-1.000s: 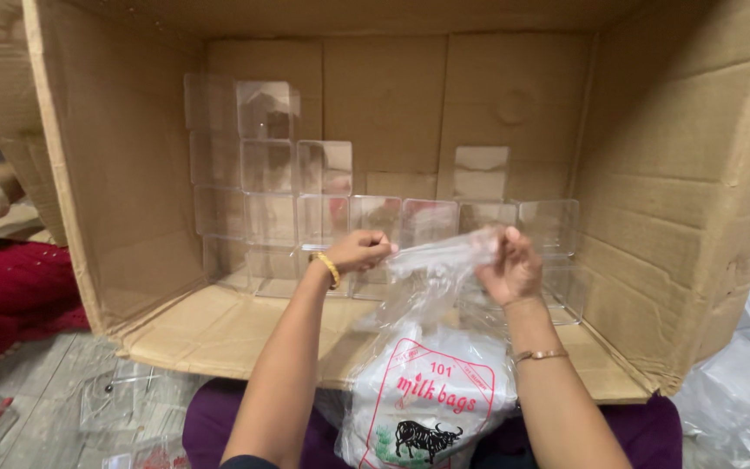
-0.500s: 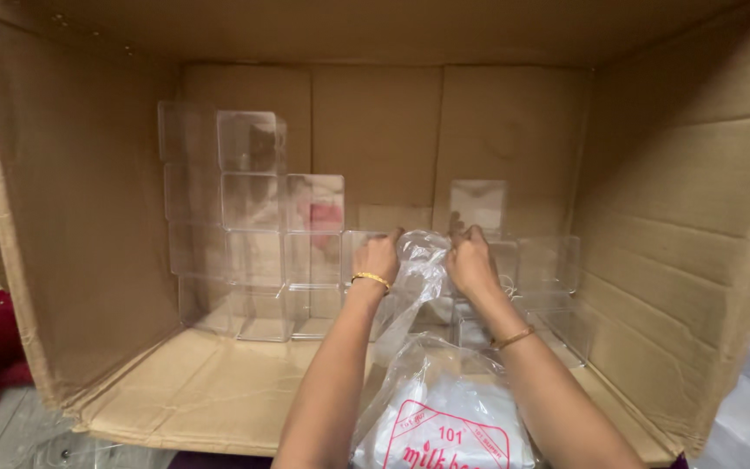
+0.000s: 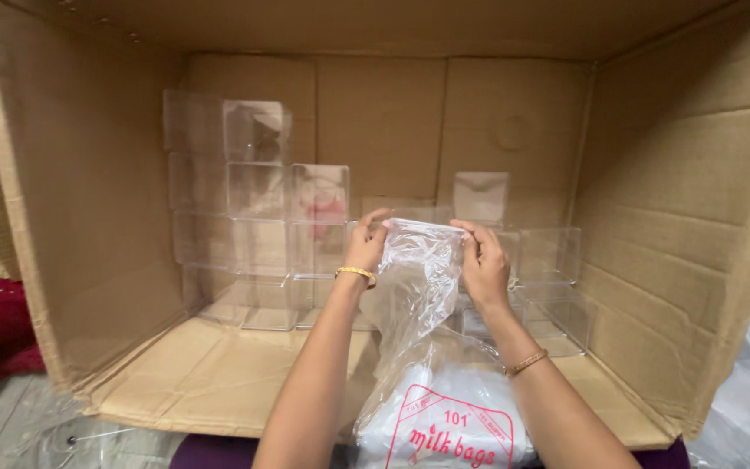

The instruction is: The person sits on the floor with a large cardboard box and removes clear plastic boxes from plastic bags one at a time. They pull each box out of its bag, stack the boxes inside the cardboard box, and set empty bags aside.

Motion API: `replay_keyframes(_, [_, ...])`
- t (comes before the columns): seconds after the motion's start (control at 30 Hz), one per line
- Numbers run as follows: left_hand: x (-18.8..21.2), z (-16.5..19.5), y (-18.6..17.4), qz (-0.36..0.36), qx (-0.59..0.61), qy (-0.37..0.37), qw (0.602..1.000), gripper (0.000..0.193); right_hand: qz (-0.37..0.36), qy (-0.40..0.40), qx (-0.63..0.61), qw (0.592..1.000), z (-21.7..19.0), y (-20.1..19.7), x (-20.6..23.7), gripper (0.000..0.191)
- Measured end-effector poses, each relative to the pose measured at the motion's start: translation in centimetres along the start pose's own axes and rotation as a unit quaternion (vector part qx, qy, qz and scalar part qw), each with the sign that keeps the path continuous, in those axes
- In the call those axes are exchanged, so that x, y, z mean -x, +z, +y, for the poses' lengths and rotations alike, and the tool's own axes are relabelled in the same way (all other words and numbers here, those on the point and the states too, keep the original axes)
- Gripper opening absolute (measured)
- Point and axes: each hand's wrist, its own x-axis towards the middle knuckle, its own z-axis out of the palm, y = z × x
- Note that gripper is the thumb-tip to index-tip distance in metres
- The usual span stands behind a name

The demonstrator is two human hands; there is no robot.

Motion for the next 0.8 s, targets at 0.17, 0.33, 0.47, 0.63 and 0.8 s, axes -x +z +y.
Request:
replay_keyframes(0.17, [-0.1,3.0,-2.0,-0.012,0.114,0.09,0.989,0.017,-0.047,0.164,-0.26,0.95,-0.3,3.5,-1.7,0.025])
replay_keyframes(0.33, [0.3,3.1,-4.1,0.039,0.117,0.009,0.992,0.017,-0.067,0.217,-0.279,0.933,0.3,7.9,-3.0,0.018])
replay_keyframes(0.47, [-0.1,1.2,-4.6,0.108,-0.109,0.059,0.986,0.012,-0.07,0.147,-0.16,0.973,1.1,9.7,-3.8,0.029])
replay_keyframes(0.63, [-0.9,0.4,-4.3,0.162,-0.11,-0.037,0.98,0.023,-0.156,0.268,0.002,0.951,1.5,9.9,-3.7,0.049])
replay_keyframes(0.8, [-0.6,2.0,-3.8,0.135,-0.205,0.208,0.947,0.007,-0.212,0.208,-0.344,0.891,0.2,7.1,-3.7,0.066])
